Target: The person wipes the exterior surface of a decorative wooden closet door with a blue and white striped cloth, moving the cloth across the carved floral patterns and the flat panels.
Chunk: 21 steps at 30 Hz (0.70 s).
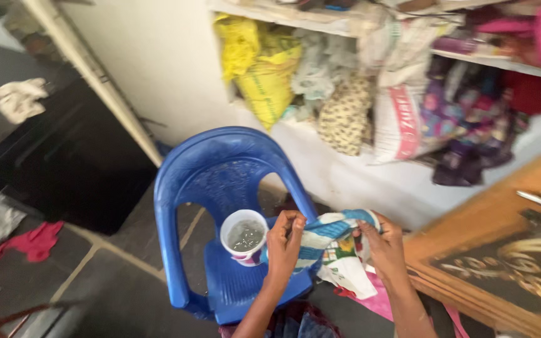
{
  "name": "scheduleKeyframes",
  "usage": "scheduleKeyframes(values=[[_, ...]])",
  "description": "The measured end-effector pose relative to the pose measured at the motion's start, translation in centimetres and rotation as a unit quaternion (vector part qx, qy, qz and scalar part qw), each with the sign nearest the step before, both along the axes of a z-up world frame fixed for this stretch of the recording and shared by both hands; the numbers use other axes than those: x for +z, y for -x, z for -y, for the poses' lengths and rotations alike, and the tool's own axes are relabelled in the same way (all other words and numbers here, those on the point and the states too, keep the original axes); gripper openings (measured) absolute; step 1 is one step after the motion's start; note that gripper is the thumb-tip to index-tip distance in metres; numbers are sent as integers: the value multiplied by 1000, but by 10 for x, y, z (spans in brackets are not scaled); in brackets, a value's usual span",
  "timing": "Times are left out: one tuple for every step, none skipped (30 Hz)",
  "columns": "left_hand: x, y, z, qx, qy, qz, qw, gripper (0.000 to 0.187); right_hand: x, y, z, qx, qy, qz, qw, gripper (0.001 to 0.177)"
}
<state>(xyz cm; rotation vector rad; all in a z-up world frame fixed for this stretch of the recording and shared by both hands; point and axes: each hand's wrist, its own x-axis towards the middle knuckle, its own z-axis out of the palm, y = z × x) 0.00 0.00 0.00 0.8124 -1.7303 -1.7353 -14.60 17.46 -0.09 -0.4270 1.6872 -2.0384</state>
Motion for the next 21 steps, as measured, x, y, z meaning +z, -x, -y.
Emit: scheduleKeyframes(values=[[16, 1, -7, -14, 0, -3, 1000, 39, 12, -2, -14, -14, 0, -3, 1000, 20], [30, 2, -13, -63, 62, 2, 996, 38, 23, -2, -27, -26, 26, -42, 998, 17], [42, 5, -18, -111, 124, 3, 986, 45, 33, -1, -38, -37, 51, -83, 995, 14], [51, 9, -23, -124, 125, -3, 984, 45, 42, 2, -49, -50, 50, -87, 994, 14], [56, 12, -29, -136, 270, 1, 953, 36, 50, 4, -62, -97, 39, -104, 989, 14], [57, 16, -35, -145, 410, 2, 901, 29, 57, 6, -74, -142, 28, -121, 982, 14], [56, 22, -41, -155, 410, -5, 899, 29, 64, 7, -87, -154, 27, -123, 980, 14], [55, 29, -49, -159, 415, 10, 896, 24, 71, 7, -102, -176, 8, -134, 975, 18], [54, 36, -58, -161, 419, 26, 893, 19, 77, 7, -115, -197, -12, -143, 970, 32], [55, 43, -71, -170, 419, 20, 892, 19, 81, 9, -125, -207, -14, -145, 967, 32], [58, 50, -85, -190, 339, 36, 921, 27, 83, 10, -134, -210, 5, -160, 964, 25], [62, 57, -98, -208, 256, 54, 942, 37, 85, 13, -145, -213, 23, -174, 961, 20], [67, 66, -110, -214, 255, 50, 941, 37, 86, 19, -158, -219, 21, -176, 959, 20], [71, 75, -122, -220, 229, 100, 943, 40, 88, 25, -172, -231, 21, -186, 955, 21], [75, 84, -135, -224, 200, 149, 942, 43, 90, 32, -186, -241, 20, -197, 950, 22], [78, 93, -149, -229, 198, 146, 942, 43, 93, 37, -200, -245, 16, -200, 949, 22], [81, 101, -161, -209, 208, 50, 954, 39, 97, 41, -213, -265, -32, -242, 933, 22], [84, 110, -173, -187, 215, -46, 957, 35, 101, 46, -225, -285, -81, -282, 913, 23], [88, 119, -182, -190, 215, -50, 957, 35, 106, 52, -234, -288, -81, -285, 911, 23], [93, 127, -191, -191, 257, -115, 940, 39, 112, 57, -243, -288, -64, -271, 916, 27], [98, 135, -200, -191, 296, -178, 919, 43, 118, 62, -252, -287, -49, -256, 922, 32]])
